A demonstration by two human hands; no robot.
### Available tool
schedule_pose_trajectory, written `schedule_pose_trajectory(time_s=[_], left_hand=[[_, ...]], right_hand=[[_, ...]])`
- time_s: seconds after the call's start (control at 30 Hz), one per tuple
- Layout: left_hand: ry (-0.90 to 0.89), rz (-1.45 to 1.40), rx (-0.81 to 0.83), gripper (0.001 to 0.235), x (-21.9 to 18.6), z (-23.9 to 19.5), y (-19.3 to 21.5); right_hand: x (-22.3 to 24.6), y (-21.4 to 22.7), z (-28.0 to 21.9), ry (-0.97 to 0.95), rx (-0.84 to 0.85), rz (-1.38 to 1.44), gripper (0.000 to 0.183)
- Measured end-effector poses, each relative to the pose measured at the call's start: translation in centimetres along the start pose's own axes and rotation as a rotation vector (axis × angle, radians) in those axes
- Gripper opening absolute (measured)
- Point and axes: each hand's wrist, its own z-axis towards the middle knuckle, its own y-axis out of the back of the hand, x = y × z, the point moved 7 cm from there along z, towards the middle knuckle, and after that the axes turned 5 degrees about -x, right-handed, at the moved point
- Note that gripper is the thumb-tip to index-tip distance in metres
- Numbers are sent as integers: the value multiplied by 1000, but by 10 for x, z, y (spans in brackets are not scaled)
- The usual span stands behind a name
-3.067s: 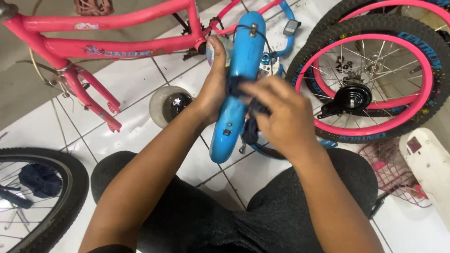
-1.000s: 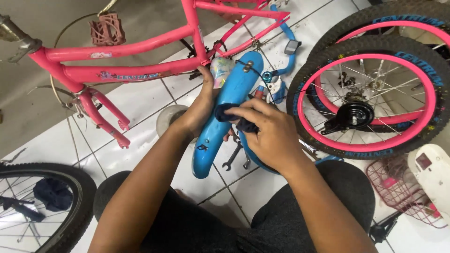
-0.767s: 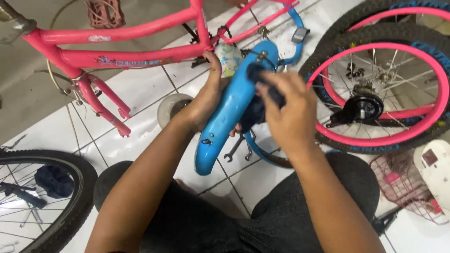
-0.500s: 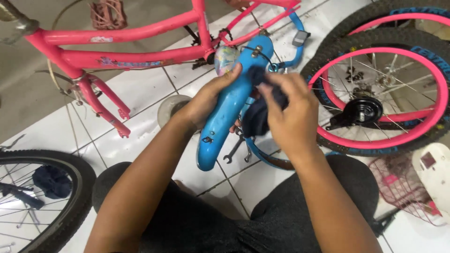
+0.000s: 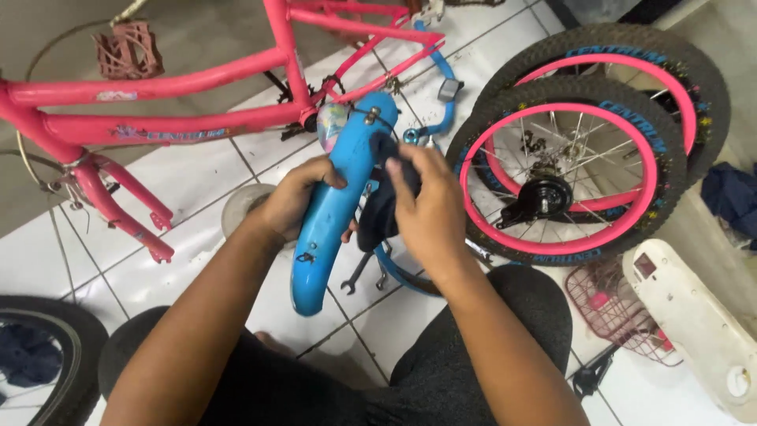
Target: The person sits on the floor and cleans a blue bicycle mudguard using a dark cloth. They repeatedly dip the cloth into a bucket of water and wipe the mudguard thoroughly, turning it over to clean both sides. A pink bicycle frame and other bicycle parts are visible in the background.
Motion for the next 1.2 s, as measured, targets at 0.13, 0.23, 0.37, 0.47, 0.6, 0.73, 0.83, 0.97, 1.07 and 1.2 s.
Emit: schedule_pose_trajectory(time_s=[0.13, 0.23, 0.37, 0.47, 0.6, 0.73, 0.83, 0.97, 1.07, 1.2], left_hand=[[33, -18, -2, 54, 14, 11, 20], [13, -60, -3, 51, 10, 12, 20], [8, -49, -5, 51, 11, 3, 7], [15, -69, -59, 51, 9, 5, 9], [-53, -102, -77, 48, -6, -8, -2], [-33, -144, -107, 47, 1, -2, 10], [-19, -181, -67, 55, -5, -8, 5], [-14, -153, -51, 57, -6, -22, -3], [-49, -154, -50, 55, -22, -32, -8], [-71, -145, -12, 58, -10, -18, 5]], right_hand=[[7, -5, -12, -29, 85, 47, 20], [7, -9, -7, -10, 159, 57, 19], [0, -2, -5, -26, 66, 33, 21], [17, 8, 4, -28, 28, 96, 23], [7, 8, 1, 50, -4, 9, 18], [26, -3, -13, 80, 82, 45, 19], [33, -2, -4, 147, 127, 98, 21], [26, 6, -5, 138, -49, 66, 12], [46, 4, -11, 151, 20, 95, 12], [46, 7, -7, 175, 20, 114, 13]])
